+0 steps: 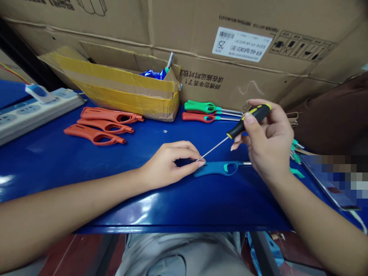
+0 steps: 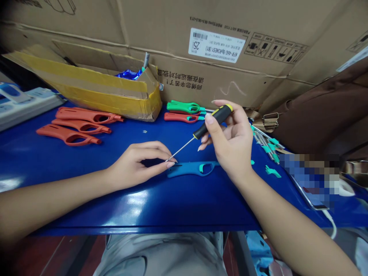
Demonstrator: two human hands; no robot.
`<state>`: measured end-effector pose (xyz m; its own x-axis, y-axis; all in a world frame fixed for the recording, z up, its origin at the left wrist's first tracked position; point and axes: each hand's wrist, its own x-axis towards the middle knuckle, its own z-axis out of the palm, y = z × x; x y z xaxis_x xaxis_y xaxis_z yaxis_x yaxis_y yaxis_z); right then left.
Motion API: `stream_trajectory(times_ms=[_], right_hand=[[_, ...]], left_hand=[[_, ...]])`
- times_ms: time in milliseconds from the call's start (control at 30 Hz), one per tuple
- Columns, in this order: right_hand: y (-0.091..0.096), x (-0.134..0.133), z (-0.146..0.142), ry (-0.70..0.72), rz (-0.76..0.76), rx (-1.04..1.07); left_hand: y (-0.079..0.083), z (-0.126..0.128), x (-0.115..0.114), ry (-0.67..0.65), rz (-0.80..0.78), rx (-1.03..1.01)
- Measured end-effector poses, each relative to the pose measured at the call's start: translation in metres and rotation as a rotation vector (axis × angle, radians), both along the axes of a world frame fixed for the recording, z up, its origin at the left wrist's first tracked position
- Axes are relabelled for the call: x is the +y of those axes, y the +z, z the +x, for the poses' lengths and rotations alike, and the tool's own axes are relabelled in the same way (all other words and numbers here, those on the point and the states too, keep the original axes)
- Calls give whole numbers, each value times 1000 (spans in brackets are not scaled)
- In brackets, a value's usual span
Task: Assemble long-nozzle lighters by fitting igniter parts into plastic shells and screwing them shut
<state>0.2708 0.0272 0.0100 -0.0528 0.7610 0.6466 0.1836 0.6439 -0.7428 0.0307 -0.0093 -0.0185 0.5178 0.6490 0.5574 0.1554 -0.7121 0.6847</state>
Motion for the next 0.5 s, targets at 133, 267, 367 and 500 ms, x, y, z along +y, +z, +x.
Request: stream_trajectory(times_ms=[133, 267, 367, 500], right_hand=[[1, -2, -2, -13, -21, 4], [3, -6, -4, -19, -34, 16], [1, -6, -4, -7, -19, 24], [-1, -3, -3, 26, 46, 27]], left_hand=[[0, 0, 1, 13, -4, 0], [0, 1, 1, 31, -10, 4], [0, 1, 0, 37, -19, 15], [1, 1, -1, 53, -41, 28]])
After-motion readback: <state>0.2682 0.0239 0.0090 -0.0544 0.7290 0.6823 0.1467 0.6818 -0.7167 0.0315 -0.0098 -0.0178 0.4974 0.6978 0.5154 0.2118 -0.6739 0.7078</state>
